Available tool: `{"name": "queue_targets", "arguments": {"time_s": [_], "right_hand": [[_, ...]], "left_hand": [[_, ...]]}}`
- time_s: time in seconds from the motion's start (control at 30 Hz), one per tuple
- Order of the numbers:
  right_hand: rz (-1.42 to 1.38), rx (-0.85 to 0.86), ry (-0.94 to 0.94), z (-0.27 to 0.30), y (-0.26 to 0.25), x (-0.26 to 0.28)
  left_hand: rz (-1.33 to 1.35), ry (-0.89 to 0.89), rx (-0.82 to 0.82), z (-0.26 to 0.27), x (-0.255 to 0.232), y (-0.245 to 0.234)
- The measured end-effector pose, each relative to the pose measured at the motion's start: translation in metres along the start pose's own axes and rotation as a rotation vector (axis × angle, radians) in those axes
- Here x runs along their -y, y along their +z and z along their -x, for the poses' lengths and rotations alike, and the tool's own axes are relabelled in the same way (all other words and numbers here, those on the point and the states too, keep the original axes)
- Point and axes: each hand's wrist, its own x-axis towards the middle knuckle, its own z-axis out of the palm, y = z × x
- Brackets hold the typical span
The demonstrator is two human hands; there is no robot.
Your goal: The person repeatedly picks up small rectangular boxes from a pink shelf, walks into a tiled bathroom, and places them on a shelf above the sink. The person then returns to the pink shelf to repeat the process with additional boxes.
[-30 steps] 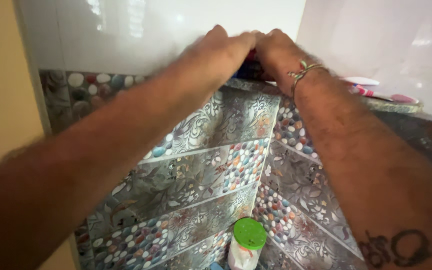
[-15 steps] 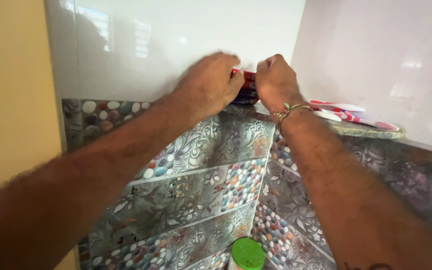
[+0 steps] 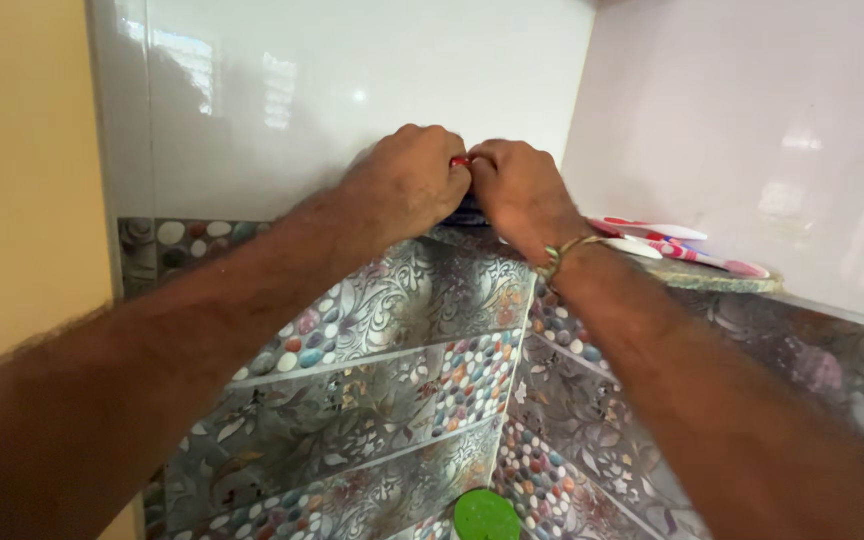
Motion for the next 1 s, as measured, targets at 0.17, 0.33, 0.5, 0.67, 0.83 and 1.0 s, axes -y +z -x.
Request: {"name": "queue_targets", "arguments": {"time_s": [0.17,0.33,0.5,0.67,0.83,1.0], "right_hand": [[0.007,0.112,-0.090,0.008,-0.017,0.012],[-0.022,0.129,-0.086,0.005,-0.013,-0.003],[0.048,0.105,0.084,-0.009,0.001,-0.024],[0.063,0.055,0.009,-0.008,-0.001,-0.022],[0.040,0.166,0.127,-0.001,-0.008,-0.006],[0.033,0.166,0.093,-0.002,-0.005,-0.012]], "left_hand": [[0.035,-0.047,0.075,-0.002,0.000,-0.010],[0.107,-0.167,0.095,-0.018,0.016,0.000],[0.058,0.442,-0.405,-0.014,0.051,0.026],[0.030,0.146,0.054,-0.008,0.034,0.022],[0.048,0.059,0.058,-0.006,0.020,0.012],[0.107,0.037,0.050,0.000,0.018,0.008]]}}
